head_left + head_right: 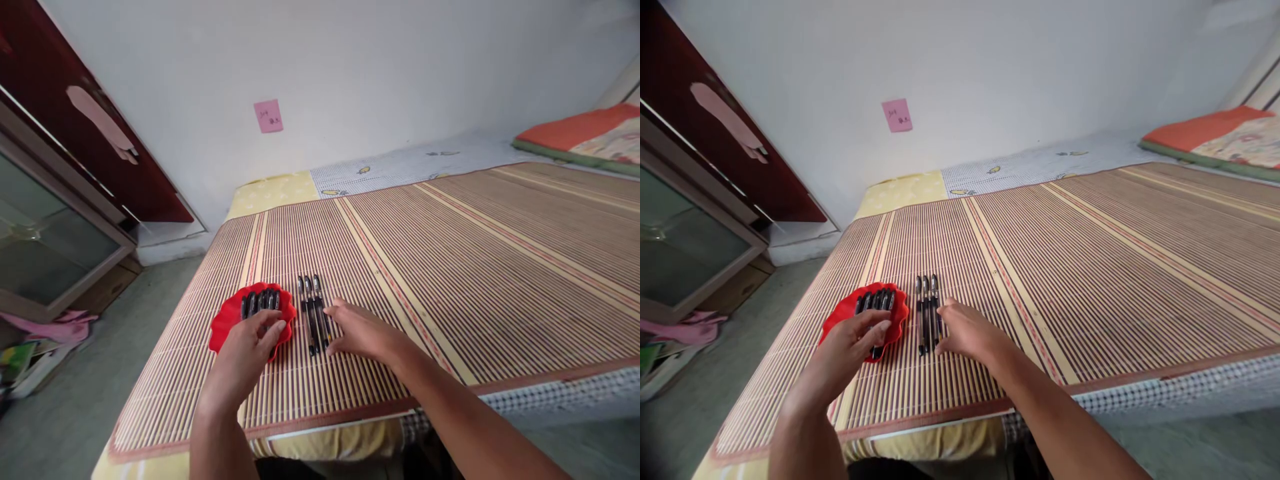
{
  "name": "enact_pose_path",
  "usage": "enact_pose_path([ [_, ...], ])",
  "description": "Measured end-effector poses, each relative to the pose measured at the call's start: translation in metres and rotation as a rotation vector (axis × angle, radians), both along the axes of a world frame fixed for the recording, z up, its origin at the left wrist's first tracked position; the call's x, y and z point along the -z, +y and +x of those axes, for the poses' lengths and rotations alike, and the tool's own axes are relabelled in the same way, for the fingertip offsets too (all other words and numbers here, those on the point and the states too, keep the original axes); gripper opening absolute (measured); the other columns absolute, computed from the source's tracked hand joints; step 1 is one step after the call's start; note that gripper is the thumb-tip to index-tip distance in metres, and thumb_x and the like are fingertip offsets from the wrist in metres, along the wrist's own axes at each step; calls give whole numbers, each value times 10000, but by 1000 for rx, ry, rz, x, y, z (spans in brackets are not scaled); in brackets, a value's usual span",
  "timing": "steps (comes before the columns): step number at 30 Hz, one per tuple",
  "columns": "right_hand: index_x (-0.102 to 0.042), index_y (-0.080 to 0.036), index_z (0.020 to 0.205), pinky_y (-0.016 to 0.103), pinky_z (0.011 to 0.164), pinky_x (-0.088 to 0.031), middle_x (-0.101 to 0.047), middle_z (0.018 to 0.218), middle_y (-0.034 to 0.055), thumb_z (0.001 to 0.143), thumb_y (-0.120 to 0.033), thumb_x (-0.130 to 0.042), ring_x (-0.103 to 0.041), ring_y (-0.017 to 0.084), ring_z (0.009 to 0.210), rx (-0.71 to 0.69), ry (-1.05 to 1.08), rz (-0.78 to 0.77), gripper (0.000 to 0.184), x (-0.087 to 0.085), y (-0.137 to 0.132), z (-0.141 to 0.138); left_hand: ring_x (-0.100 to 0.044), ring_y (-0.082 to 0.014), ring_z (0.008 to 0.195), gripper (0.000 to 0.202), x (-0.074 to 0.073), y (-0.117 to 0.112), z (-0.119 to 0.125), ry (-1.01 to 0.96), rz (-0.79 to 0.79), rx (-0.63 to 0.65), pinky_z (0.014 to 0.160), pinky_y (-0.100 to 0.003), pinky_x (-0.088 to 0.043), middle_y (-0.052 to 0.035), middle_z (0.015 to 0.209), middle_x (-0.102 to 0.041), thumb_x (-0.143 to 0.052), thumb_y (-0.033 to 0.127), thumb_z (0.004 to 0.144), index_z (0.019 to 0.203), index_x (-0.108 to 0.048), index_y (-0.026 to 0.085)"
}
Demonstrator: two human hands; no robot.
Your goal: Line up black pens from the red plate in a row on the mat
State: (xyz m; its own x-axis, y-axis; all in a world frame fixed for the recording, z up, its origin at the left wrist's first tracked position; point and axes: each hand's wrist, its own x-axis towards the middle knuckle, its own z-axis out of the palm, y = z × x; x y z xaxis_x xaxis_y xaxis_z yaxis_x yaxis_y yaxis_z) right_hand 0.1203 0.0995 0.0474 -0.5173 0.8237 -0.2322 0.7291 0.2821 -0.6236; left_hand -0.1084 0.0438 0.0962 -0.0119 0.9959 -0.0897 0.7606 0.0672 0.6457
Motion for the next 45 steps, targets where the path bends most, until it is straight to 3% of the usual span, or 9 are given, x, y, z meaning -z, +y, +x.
enact_pose_path([
  [4, -491, -203, 1519, 485, 1080, -463, -422, 1589, 179, 728, -393, -867, -481, 383, 1398, -13, 33, 56, 896, 3, 0, -2, -695, -270, 1020, 406, 1, 1, 0, -16, -3, -4, 909, -419, -513, -66, 1067, -778, -511, 494, 949, 1182, -722, 237],
  [10, -481, -220, 1511, 553, 1221, -242, -313, 1645, 173, 680, -528, -874, -240, 382, 1529, -89, 20, 275, 970, 20, -2, -20, -702, -268, 966, 395, 3, 0, 0, -2, 9, -27, 887, -422, -515, -58, 996, -774, -503, 499, 937, 1134, -721, 234],
  [16, -567, -203, 1397, 536, 1209, -275, -426, 1571, 184, 708, -482, -871, -332, 368, 1486, -116, 38, 432, 803, 34, -8, -30, -689, -274, 1029, 390, 2, 0, 0, -18, 10, -17, 940, -438, -497, -69, 1123, -767, -513, 491, 935, 1136, -719, 227],
  [29, -610, -205, 1328, 546, 1192, -288, -480, 1526, 183, 735, -503, -856, -390, 368, 1445, -106, 21, 470, 708, 42, -7, -39, -695, -289, 1015, 411, 4, 1, 0, -3, 2, -34, 921, -457, -511, -78, 1090, -771, -505, 506, 943, 1168, -705, 226],
  [34, -579, -191, 1407, 547, 1195, -286, -422, 1578, 174, 800, -539, -779, -343, 372, 1474, -82, 59, 348, 727, 23, -5, -28, -690, -287, 1023, 402, 2, 0, 1, -15, -5, -35, 934, -462, -503, -76, 1101, -769, -510, 508, 938, 1144, -713, 229],
  [37, -546, -224, 1456, 502, 1108, -402, -476, 1539, 145, 945, -437, -619, -477, 333, 1373, 13, 93, 206, 558, 7, 2, -9, -682, -289, 1048, 419, 1, -1, 0, -18, 1, -40, 938, -463, -500, -79, 1136, -764, -509, 514, 938, 1170, -709, 228],
  [39, -625, -203, 1351, 429, 977, -481, -621, 1347, 143, 992, -306, -523, -616, 278, 1167, 52, 84, 170, 387, -1, 7, 4, -682, -289, 1041, 426, 1, -1, -1, -10, 1, -42, 929, -462, -501, -79, 1129, -765, -508, 521, 937, 1171, -709, 227],
  [42, -705, -162, 1064, 352, 761, -485, -699, 1001, 103, 973, -229, -518, -653, 219, 853, 43, 26, 123, 218, -4, 12, 15, -685, -279, 1013, 422, 2, -1, -1, -5, -5, -40, 913, -452, -504, -72, 1098, -768, -509, 518, 936, 1166, -709, 227],
  [45, -696, -165, 1011, 330, 731, -463, -700, 978, 81, 927, -208, -603, -649, 206, 840, 29, 41, 94, 132, -2, 11, 14, -684, -264, 994, 407, 2, 0, -1, -20, 0, -30, 908, -436, -502, -62, 1077, -768, -509, 504, 939, 1162, -710, 229],
])
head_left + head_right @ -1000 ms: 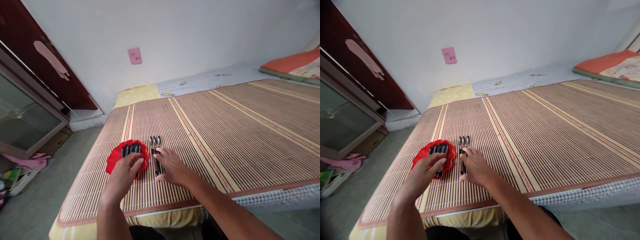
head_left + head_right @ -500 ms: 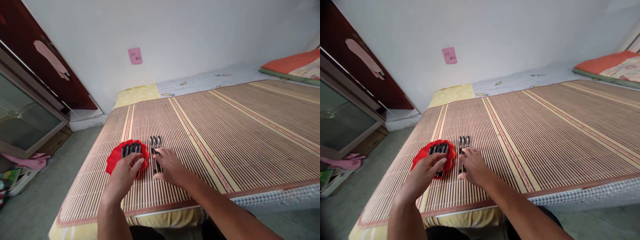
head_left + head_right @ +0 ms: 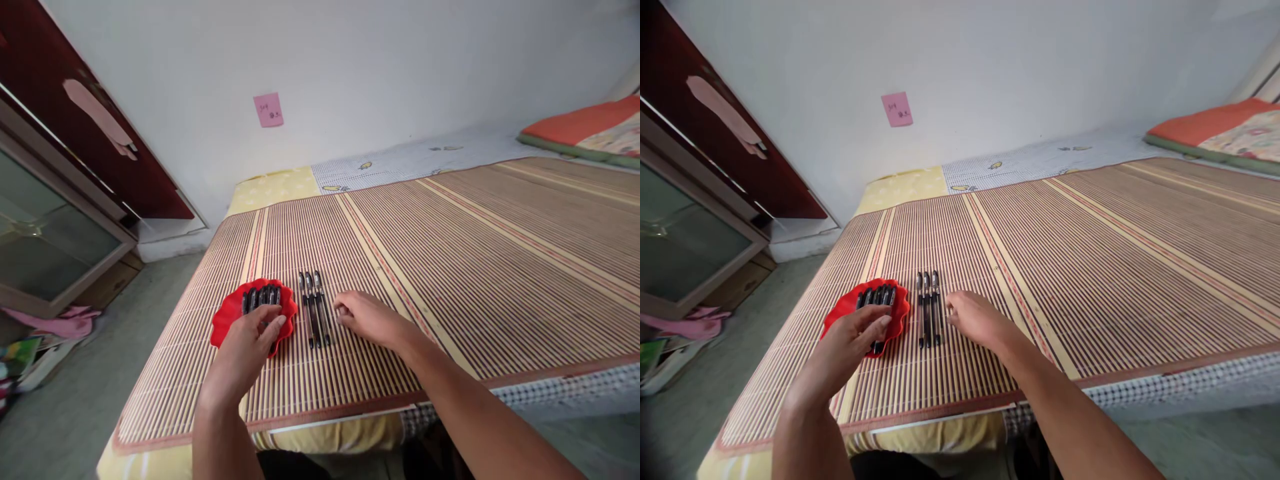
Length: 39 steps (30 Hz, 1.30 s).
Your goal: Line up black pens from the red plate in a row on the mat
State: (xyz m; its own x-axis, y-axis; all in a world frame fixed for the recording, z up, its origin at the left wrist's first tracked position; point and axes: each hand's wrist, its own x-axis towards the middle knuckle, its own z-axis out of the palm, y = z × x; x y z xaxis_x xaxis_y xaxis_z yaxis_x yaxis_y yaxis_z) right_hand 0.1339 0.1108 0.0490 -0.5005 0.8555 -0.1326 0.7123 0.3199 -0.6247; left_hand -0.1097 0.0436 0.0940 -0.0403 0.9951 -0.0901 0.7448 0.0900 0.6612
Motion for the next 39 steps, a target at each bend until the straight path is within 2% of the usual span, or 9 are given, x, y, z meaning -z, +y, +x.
enact_pose_path([
  [4, -702, -182, 1089, 336, 773, -478, -700, 1108, 88, 883, -181, -656, -654, 230, 970, -18, 25, 14, 211, 7, -2, -5, -681, -249, 942, 396, -1, 1, 0, -4, 3, 8, 876, -420, -503, -50, 1017, -764, -509, 497, 942, 1157, -708, 230],
  [9, -695, -160, 1184, 343, 831, -497, -686, 1196, 116, 889, -203, -673, -651, 242, 1043, -15, 8, -31, 299, 10, -2, -5, -677, -247, 925, 395, 0, 1, 1, 3, -6, -20, 861, -418, -501, -37, 976, -758, -517, 513, 940, 1159, -705, 244],
  [18, -705, -168, 1186, 331, 835, -499, -691, 1192, 124, 873, -194, -711, -664, 251, 1063, -26, -55, -8, 314, 3, -7, -11, -681, -266, 952, 417, 4, 1, -1, -2, 8, -28, 864, -427, -505, -52, 978, -761, -528, 535, 924, 1161, -711, 244],
  [23, -710, -154, 1164, 330, 814, -482, -698, 1160, 130, 860, -212, -734, -671, 274, 1049, -30, -73, 28, 311, 8, -7, -13, -692, -266, 955, 410, 4, 1, -1, -17, 9, -38, 864, -425, -513, -51, 1012, -772, -538, 530, 920, 1159, -716, 250],
  [28, -703, -158, 1160, 323, 820, -467, -688, 1190, 127, 861, -215, -733, -674, 272, 1057, -40, -67, 68, 307, 16, -7, -14, -701, -250, 878, 389, 3, 1, -2, 16, 22, -24, 813, -411, -523, -32, 941, -776, -523, 517, 933, 1141, -724, 257],
  [34, -698, -146, 1164, 339, 846, -470, -685, 1180, 135, 864, -203, -729, -668, 278, 1068, -47, -84, 74, 307, 11, -8, -15, -718, -272, 940, 400, 4, -1, -9, -17, 21, -52, 828, -428, -541, -48, 1025, -781, -536, 532, 917, 1139, -725, 258],
  [39, -698, -150, 1153, 331, 824, -480, -680, 1188, 130, 889, -205, -713, -660, 266, 1068, -61, -81, 49, 270, 9, -9, -16, -724, -264, 899, 418, 5, -2, -16, -59, 13, -81, 815, -425, -546, -44, 984, -781, -546, 553, 902, 1134, -711, 247],
])
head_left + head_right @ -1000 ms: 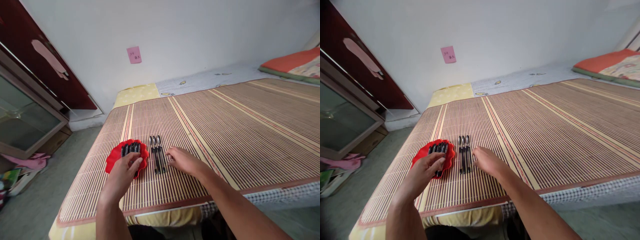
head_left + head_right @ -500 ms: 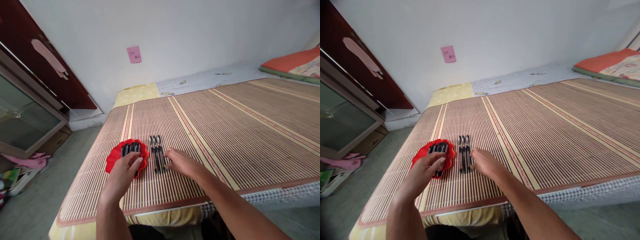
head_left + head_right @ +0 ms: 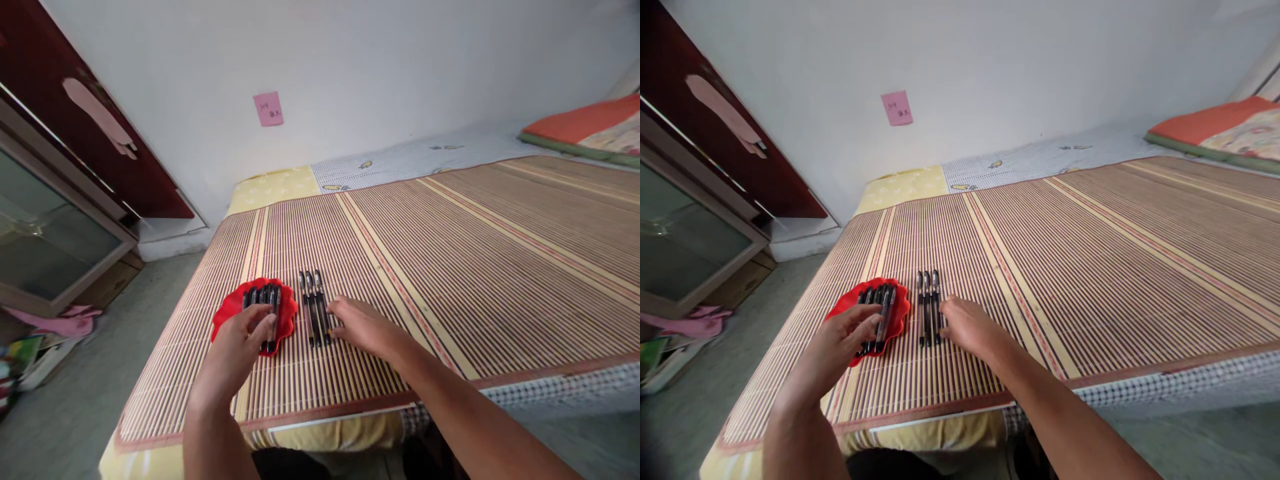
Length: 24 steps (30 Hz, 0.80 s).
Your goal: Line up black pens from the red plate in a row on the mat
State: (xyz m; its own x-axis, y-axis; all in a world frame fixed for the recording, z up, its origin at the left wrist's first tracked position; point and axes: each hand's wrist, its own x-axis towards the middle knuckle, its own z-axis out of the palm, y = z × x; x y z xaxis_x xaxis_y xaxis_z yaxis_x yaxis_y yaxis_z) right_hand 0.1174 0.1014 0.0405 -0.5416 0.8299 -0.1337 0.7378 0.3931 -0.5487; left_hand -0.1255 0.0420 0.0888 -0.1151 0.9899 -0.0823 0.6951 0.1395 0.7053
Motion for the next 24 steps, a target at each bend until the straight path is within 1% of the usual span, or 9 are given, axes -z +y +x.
enact_pose_path([
  [2, -695, -142, 1161, 341, 819, -482, -681, 1178, 137, 890, -244, -722, -663, 277, 1054, 1, 9, 11, 291, 2, 1, 0, -718, -257, 879, 432, 0, 0, -2, -8, -11, -7, 809, -421, -543, -39, 957, -776, -547, 559, 901, 1151, -697, 239],
  [6, -680, -129, 1210, 344, 807, -486, -680, 1174, 144, 904, -301, -708, -669, 281, 1037, 33, 44, 13, 352, 5, 3, -1, -715, -251, 885, 426, 0, 1, -1, 1, -4, -2, 815, -419, -539, -38, 976, -772, -543, 558, 904, 1140, -698, 239],
  [12, -658, -137, 1282, 322, 799, -489, -660, 1261, 157, 941, -323, -639, -660, 275, 1074, 78, 37, -9, 388, 7, 4, -5, -720, -254, 893, 421, 1, 0, 0, 7, 2, 1, 809, -423, -547, -41, 992, -776, -541, 554, 907, 1135, -703, 239],
  [15, -639, -138, 1317, 315, 811, -488, -649, 1295, 158, 940, -319, -640, -660, 270, 1083, 78, 29, -15, 419, 8, 5, -6, -725, -251, 902, 407, 1, 0, 0, 22, 9, 4, 817, -422, -550, -38, 1001, -778, -545, 547, 911, 1130, -708, 245],
  [21, -640, -156, 1321, 313, 831, -490, -666, 1267, 147, 933, -270, -638, -666, 266, 1077, 69, 15, -8, 404, 10, 7, -7, -733, -253, 861, 357, 0, 0, 2, 11, 28, 1, 788, -423, -553, -35, 965, -780, -556, 525, 911, 1083, -727, 262],
  [24, -626, -144, 1347, 341, 879, -497, -649, 1304, 165, 937, -272, -638, -657, 287, 1121, 70, 18, -13, 429, 8, 5, -7, -736, -255, 855, 346, 0, -1, 2, 4, 41, 6, 775, -413, -554, -44, 972, -779, -560, 516, 909, 1064, -735, 260],
])
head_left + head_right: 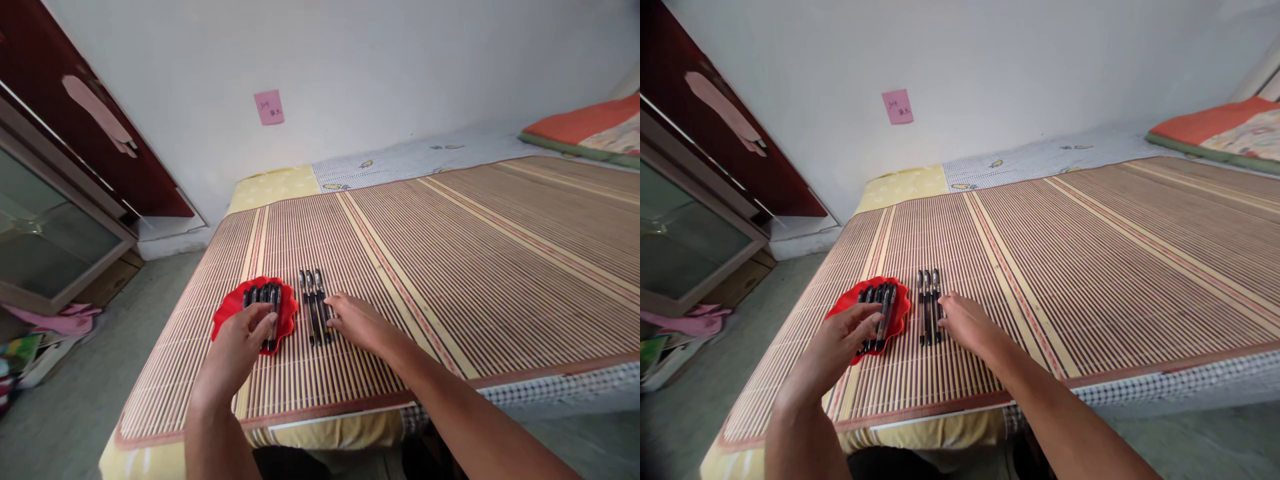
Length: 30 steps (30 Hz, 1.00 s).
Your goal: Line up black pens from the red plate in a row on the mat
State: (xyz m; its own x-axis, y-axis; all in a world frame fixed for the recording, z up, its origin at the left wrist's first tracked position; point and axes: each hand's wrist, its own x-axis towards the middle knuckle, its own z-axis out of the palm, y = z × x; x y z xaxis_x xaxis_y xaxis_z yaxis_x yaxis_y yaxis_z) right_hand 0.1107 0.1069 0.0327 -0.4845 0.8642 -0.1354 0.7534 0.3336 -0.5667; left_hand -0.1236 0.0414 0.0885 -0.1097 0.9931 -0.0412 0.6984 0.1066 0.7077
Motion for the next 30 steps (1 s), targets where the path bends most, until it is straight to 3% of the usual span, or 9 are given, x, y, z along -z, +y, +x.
enact_pose_path([
  [10, -595, -147, 1411, 370, 951, -508, -558, 1462, 190, 968, -300, -623, -646, 294, 1188, 12, 6, -51, 470, -5, -3, 0, -724, -261, 841, 381, 1, 0, -3, 12, -28, -12, 761, -414, -541, -41, 909, -771, -547, 542, 918, 1096, -716, 251],
  [22, -597, -162, 1404, 377, 948, -511, -583, 1427, 172, 968, -292, -616, -649, 288, 1170, 5, 8, -32, 456, -3, -3, 0, -736, -283, 913, 438, 1, -1, -6, 52, -26, -57, 801, -426, -559, -69, 1057, -779, -552, 571, 898, 1140, -728, 251],
  [30, -616, -153, 1370, 365, 914, -508, -631, 1348, 164, 963, -267, -618, -657, 276, 1133, -4, 19, -23, 423, -4, -3, 1, -722, -274, 843, 437, 2, 0, -6, 61, -36, -49, 728, -407, -537, -64, 949, -773, -532, 558, 899, 1136, -729, 249],
])
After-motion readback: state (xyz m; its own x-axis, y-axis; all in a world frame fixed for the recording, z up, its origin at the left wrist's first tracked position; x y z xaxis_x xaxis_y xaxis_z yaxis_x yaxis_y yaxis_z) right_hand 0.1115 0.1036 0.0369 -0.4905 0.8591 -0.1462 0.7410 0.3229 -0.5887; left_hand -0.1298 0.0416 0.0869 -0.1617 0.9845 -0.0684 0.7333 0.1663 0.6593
